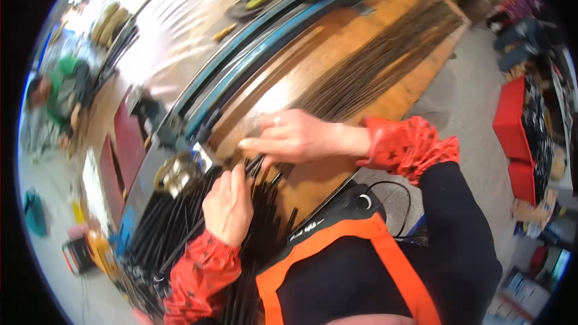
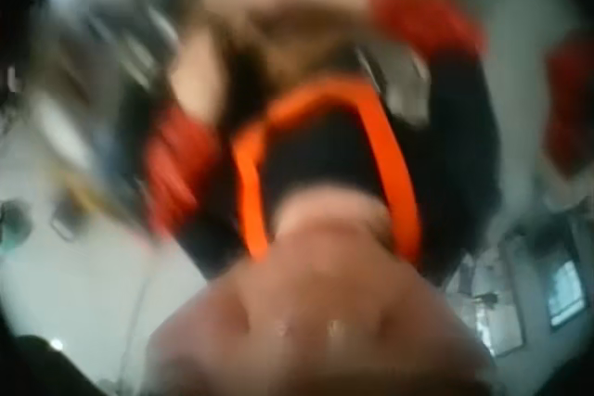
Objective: The person assembles components for umbrella frames by taking long black rods from a large pile, inserting them into a specialized machine, and attaching thin metal wires to them.
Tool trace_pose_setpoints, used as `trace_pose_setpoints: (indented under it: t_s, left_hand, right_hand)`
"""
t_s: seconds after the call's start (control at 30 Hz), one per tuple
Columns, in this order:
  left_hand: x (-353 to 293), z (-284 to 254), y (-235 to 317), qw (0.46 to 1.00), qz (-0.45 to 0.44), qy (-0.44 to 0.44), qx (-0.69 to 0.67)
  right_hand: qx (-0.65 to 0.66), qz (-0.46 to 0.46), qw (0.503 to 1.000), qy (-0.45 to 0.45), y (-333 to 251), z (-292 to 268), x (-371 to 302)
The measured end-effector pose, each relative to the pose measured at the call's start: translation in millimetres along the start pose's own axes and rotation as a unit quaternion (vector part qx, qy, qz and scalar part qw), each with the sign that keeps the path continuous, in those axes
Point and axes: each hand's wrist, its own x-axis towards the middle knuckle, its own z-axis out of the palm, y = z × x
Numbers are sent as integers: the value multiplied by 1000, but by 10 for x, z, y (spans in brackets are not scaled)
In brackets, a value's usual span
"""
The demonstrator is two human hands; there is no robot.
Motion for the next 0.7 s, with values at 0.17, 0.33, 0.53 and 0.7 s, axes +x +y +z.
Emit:
trace_pose_setpoints:
  t_s: [0.17,0.33,0.53,0.7]
  left_hand:
    - [386,-675,-132,993,93,61,49]
    - [1087,-610,-167,985,143,67,68]
    - [1496,-404,33,976,212,29,31]
    - [1587,-326,-170,983,170,68,14]
  right_hand:
    - [-135,199,970,29,914,-743,-492]
    - [-71,242,968,-5,973,-1163,-271]
    - [-88,189,978,22,1085,-1264,-266]
    - [-192,336,921,41,1467,-1395,-728]
